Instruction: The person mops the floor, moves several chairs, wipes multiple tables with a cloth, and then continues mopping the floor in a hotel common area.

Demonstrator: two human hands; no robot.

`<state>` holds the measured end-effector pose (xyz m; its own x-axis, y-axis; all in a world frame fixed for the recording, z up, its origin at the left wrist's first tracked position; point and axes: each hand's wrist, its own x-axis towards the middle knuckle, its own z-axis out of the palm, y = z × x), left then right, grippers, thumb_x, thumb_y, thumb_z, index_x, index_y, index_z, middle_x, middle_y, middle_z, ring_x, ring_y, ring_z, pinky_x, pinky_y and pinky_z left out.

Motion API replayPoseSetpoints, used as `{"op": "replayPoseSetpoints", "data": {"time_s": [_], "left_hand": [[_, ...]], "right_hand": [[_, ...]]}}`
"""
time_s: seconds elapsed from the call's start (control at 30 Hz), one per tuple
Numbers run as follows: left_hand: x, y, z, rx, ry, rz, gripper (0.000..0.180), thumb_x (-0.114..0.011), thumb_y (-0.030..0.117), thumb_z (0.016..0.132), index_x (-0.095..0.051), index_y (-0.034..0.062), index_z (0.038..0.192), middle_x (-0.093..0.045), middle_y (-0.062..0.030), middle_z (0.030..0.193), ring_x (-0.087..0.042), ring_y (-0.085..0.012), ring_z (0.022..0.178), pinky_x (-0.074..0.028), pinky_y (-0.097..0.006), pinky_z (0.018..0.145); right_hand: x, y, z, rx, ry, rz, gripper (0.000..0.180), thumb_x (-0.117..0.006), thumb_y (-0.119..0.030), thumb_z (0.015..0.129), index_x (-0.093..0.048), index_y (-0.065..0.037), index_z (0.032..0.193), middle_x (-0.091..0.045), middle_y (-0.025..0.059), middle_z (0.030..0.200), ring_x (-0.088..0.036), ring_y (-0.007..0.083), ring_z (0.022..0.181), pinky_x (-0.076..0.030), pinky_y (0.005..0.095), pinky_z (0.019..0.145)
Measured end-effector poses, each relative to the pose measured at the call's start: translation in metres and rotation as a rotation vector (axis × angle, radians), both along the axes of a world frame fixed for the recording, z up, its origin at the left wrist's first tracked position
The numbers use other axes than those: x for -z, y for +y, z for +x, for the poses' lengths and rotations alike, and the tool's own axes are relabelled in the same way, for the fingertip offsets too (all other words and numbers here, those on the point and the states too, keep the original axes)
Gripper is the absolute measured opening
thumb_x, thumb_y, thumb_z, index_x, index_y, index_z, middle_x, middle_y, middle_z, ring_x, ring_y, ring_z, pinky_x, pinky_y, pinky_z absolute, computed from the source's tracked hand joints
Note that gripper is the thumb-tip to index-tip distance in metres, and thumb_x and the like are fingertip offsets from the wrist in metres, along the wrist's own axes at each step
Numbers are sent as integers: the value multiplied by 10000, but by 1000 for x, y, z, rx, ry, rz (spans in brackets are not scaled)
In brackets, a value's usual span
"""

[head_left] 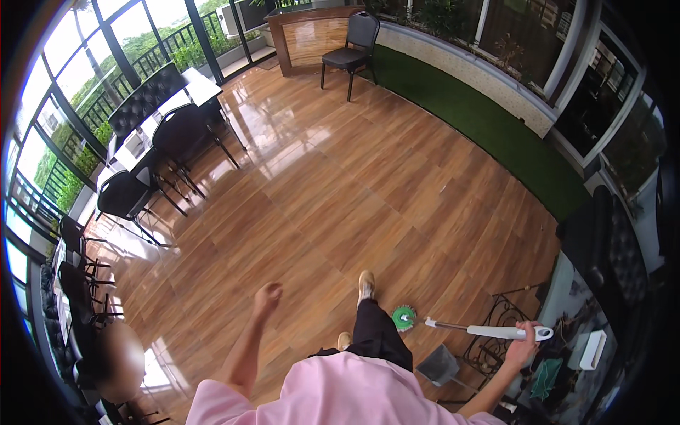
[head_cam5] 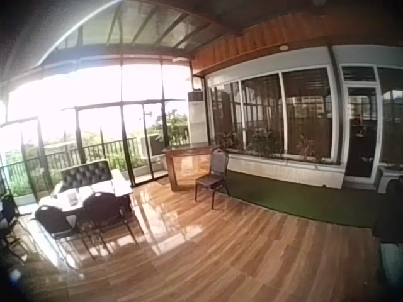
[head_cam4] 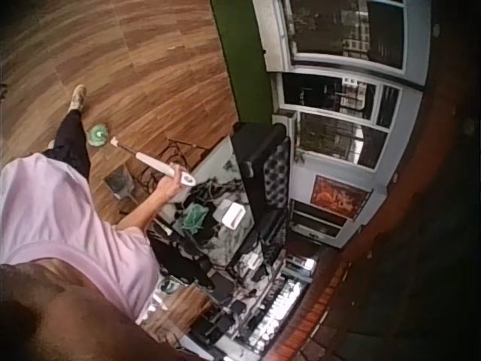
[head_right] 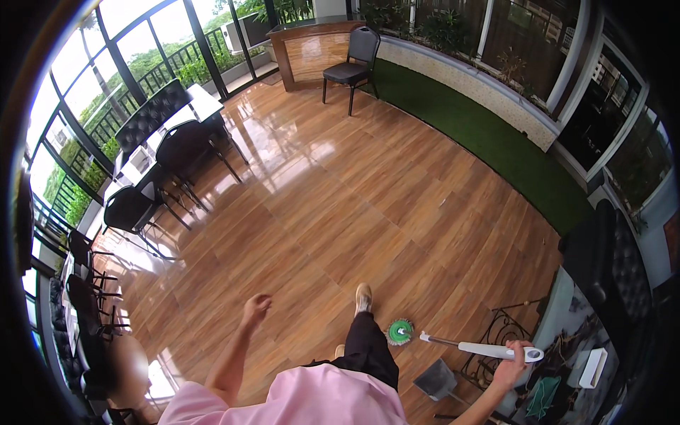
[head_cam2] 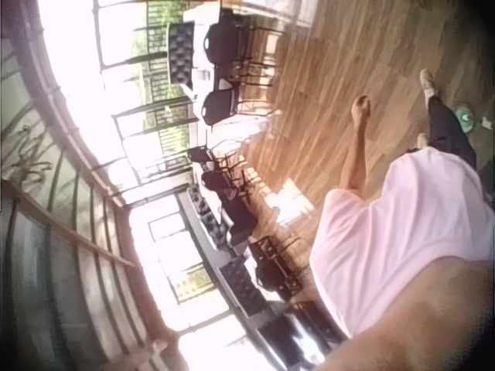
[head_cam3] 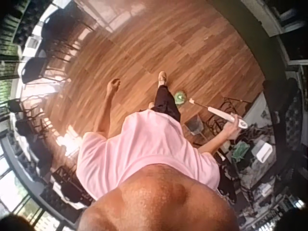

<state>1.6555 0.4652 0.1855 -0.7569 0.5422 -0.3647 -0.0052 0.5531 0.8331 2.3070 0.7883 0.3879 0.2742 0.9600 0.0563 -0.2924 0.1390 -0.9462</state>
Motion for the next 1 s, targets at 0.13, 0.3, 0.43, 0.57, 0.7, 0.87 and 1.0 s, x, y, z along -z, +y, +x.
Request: {"op": "replayPoseSetpoints", "data": {"time_s": [0.13,0.3,0.43,0.57,0.7,0.87,1.0], "left_hand": [[-50,236,1,402,68,82,282,-629,234,963,-707,102,1200,-745,-157,1098,-719,-258,1007,-560,-368,837],[-109,396,-18,591,-43,227,303,-642,204,951,-698,61,1212,-754,-122,1019,-720,-187,915,-572,-353,812],[-177,472,-69,597,-147,293,425,-701,244,935,-634,29,1295,-725,-127,1106,-705,-189,939,-560,-325,849],[-218,568,-138,492,43,592,580,-773,253,874,-567,28,1367,-650,-132,1232,-654,-196,1031,-508,-320,978],[-226,661,-228,283,47,699,380,-775,191,869,-590,36,1163,-643,-93,1053,-636,-175,933,-501,-322,918],[-230,760,-366,-17,-70,699,176,-777,113,864,-620,45,908,-634,-43,829,-614,-148,811,-493,-326,842],[-200,831,-518,-124,202,736,139,-753,41,882,-624,48,833,-651,-40,810,-573,-134,754,-482,-313,752]], "right_hand": [[-36,113,-137,-64,-123,112,153,-675,-16,848,-567,-59,946,-528,27,684,-540,148,635,-498,371,763],[-107,255,-343,-288,-104,95,208,-722,-53,750,-563,-53,886,-562,51,657,-563,149,552,-546,356,626],[-166,340,-517,-791,-212,-15,198,-794,-119,705,-641,-61,817,-629,23,679,-616,115,617,-537,308,602],[-194,382,-676,-1312,-327,107,182,-840,-155,763,-692,-57,800,-686,-11,743,-642,67,704,-528,280,630],[-169,433,-816,-1566,-288,578,253,-846,-246,809,-678,-73,883,-657,47,731,-630,140,654,-505,325,624],[-159,542,-949,-1496,-339,889,505,-796,-367,858,-618,-88,1240,-662,167,1181,-651,324,1104,-527,393,901],[-119,679,-988,-1194,-801,637,533,-753,-341,899,-591,-37,1306,-634,191,1247,-647,332,1122,-528,395,919]]}}
